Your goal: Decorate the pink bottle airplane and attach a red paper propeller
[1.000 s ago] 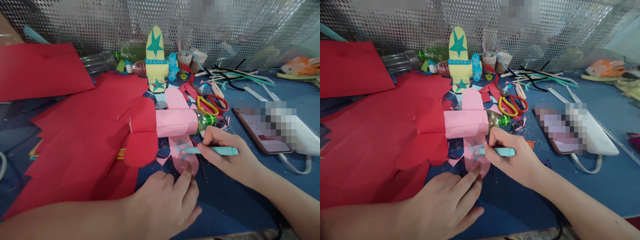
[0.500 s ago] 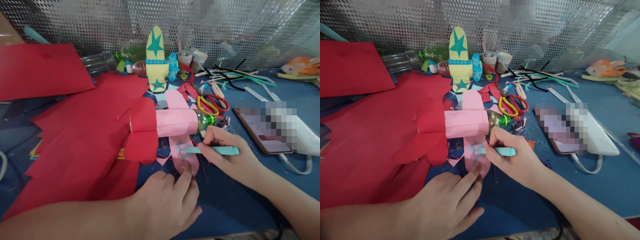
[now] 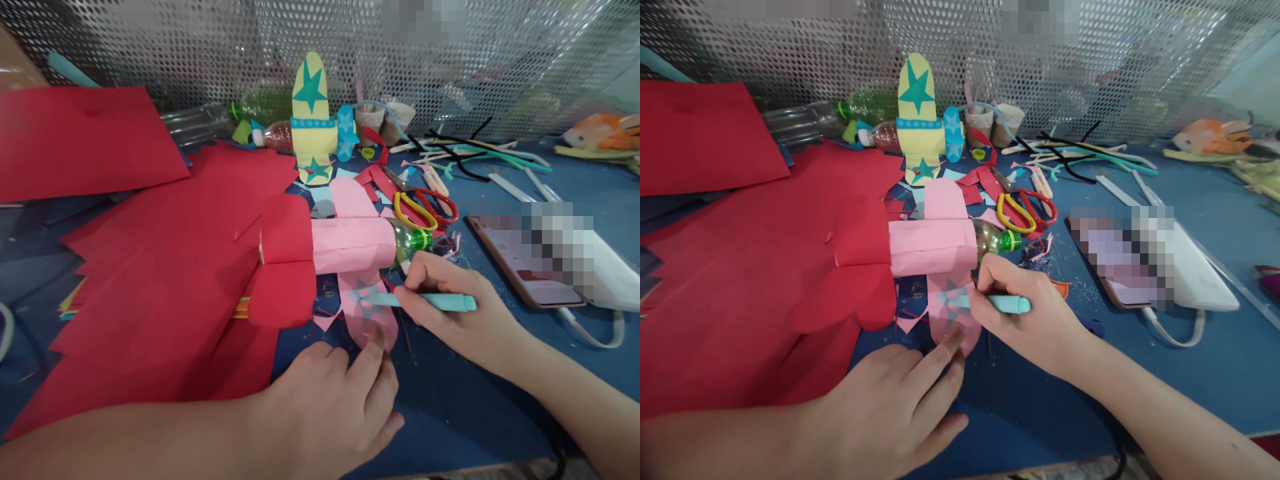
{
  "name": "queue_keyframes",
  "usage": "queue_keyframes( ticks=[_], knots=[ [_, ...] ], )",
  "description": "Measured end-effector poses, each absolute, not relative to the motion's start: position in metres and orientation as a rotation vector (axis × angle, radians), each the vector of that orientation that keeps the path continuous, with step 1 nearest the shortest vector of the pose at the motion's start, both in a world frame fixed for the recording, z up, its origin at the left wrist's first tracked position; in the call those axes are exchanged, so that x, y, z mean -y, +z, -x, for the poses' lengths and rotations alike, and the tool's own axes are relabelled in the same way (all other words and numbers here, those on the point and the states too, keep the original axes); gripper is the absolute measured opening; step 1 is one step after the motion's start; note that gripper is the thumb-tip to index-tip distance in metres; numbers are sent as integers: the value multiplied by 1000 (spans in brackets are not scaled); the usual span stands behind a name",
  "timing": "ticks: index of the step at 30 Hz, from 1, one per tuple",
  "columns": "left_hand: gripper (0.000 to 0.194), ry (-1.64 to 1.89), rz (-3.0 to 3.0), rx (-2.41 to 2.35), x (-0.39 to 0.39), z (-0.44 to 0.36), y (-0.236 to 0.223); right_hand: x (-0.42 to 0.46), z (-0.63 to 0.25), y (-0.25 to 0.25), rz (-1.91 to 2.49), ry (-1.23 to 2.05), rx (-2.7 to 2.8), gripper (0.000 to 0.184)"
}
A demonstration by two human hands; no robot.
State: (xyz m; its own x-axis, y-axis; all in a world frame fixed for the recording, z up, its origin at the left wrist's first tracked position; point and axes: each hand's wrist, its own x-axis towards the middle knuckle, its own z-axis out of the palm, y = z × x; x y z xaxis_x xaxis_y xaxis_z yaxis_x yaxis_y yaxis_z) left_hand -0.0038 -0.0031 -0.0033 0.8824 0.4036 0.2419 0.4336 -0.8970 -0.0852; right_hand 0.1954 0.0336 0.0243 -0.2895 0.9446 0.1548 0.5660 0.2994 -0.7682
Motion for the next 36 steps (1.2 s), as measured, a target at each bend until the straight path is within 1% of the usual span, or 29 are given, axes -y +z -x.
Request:
queue_keyframes(
  ticks=[27, 36],
  knots=[
    [40, -290, 2900, 643, 2, 4, -2, -34, -196, 24, 1347, 811, 1968, 25],
    [39, -332, 2924, 662, 2, 3, -4, -33, -195, 24, 1324, 804, 1959, 26]
  ],
)
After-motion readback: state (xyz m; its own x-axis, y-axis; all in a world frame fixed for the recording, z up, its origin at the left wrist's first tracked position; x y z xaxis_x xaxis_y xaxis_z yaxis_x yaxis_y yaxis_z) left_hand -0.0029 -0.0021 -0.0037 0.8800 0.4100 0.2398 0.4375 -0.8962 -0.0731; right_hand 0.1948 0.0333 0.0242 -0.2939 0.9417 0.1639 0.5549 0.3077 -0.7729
